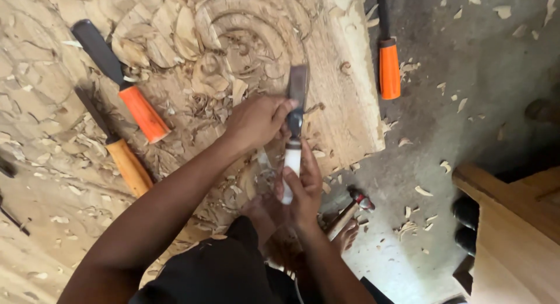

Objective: The person carves designs into a wooden board using a chisel.

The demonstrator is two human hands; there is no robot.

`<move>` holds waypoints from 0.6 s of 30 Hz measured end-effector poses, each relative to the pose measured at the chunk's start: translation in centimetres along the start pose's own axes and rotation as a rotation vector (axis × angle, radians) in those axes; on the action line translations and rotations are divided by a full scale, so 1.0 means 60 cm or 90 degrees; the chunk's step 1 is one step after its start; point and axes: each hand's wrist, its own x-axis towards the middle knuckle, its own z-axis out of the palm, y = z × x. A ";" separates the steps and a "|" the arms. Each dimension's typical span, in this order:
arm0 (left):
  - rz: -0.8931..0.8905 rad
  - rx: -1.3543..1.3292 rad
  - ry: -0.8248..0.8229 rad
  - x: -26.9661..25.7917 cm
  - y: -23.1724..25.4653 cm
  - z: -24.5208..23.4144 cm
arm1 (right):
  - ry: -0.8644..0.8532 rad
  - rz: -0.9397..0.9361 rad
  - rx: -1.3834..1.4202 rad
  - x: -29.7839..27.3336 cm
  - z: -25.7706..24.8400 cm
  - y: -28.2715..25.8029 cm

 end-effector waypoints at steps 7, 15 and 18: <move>-0.025 -0.128 0.083 0.009 0.007 0.013 | -0.055 -0.037 -0.089 0.036 -0.029 -0.022; -0.031 -0.191 0.200 0.015 0.021 0.020 | -0.102 -0.033 -0.196 0.090 -0.055 -0.050; 0.039 -0.242 0.275 0.019 -0.046 0.086 | -0.103 -0.031 -0.244 0.068 -0.069 -0.048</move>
